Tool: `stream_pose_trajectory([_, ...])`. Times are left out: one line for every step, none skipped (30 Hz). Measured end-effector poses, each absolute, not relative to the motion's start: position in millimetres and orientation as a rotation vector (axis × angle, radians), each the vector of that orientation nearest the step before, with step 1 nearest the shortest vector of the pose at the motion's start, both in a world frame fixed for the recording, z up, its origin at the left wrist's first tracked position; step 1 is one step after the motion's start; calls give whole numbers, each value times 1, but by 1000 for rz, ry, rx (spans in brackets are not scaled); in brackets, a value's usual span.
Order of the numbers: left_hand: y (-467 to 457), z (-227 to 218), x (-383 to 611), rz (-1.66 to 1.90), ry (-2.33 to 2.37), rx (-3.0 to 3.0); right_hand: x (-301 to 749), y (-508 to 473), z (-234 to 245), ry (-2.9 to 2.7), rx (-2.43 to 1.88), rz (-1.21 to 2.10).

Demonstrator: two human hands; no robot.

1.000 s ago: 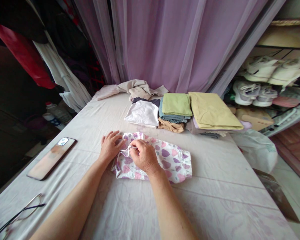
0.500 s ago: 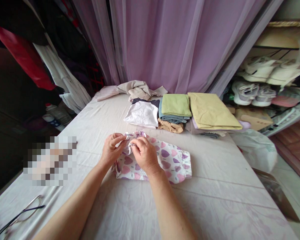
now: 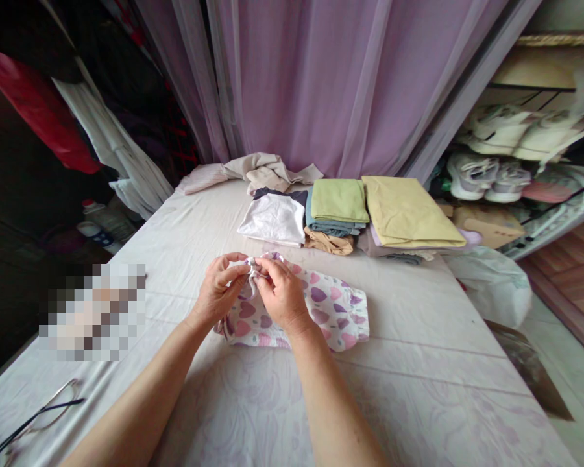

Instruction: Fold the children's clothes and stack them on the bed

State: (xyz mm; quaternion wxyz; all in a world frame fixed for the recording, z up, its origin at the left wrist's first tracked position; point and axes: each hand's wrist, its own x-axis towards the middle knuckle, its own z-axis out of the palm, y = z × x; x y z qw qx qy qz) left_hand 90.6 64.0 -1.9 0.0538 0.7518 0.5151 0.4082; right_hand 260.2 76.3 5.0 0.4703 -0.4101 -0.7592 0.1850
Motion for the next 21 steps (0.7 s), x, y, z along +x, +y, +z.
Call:
stream_pose_trajectory([64,-1,91,1230,1559,2281,261,76,6,-1870,-999,474])
stream_pose_trajectory([63,0,90,1218,1556,2278,261,76,7,-1881,-992,491])
stream_pose_trajectory([63,0,90,1200,1561,2274,262,76,7,-1892,-988,505])
stream_pose_trajectory([63,1,91,1178,1573,2270,263,76,8,-1901,-988,516])
stream_pose_trajectory([62,3,91,1151,1588,2269,263,76,8,-1907,-994,523])
stream_pose_trajectory([61,4,91,1124,1599,2272,264,76,8,-1910,-1003,524])
stream_pose_trajectory([61,5,92,1103,1605,2281,264,76,7,-1911,-1015,517])
stream_pose_trajectory([60,7,92,1089,1608,2295,264,76,7,-1912,-1029,501])
stream_pose_trajectory([59,8,93,1077,1608,2309,264,76,7,-1915,-1042,476])
stream_pose_trajectory([58,10,93,1066,1609,2319,264,76,7,-1918,-1056,447])
stream_pose_trajectory([58,11,93,1054,1609,2323,264,76,8,-1921,-1069,416])
stream_pose_trajectory([57,13,92,1038,1607,2320,265,76,9,-1919,-1078,389])
stream_pose_trajectory([57,14,92,1016,1599,2311,266,77,11,-1907,-1082,365])
stream_pose_trajectory([56,16,91,982,1581,2301,268,77,13,-1884,-1084,345])
stream_pose_trajectory([56,18,89,935,1548,2294,270,77,15,-1848,-1085,325])
stream_pose_trajectory([56,20,88,877,1504,2294,273,78,17,-1801,-1087,303])
stream_pose_trajectory([55,22,86,809,1459,2302,276,79,20,-1746,-1094,280])
stream_pose_trajectory([55,24,84,736,1418,2316,279,81,22,-1686,-1106,257])
stream_pose_trajectory([54,27,83,666,1383,2333,283,82,23,-1622,-1124,238])
stream_pose_trajectory([53,29,82,607,1356,2347,287,83,24,-1560,-1146,230])
stream_pose_trajectory([52,32,81,562,1331,2355,291,85,25,-1505,-1173,235])
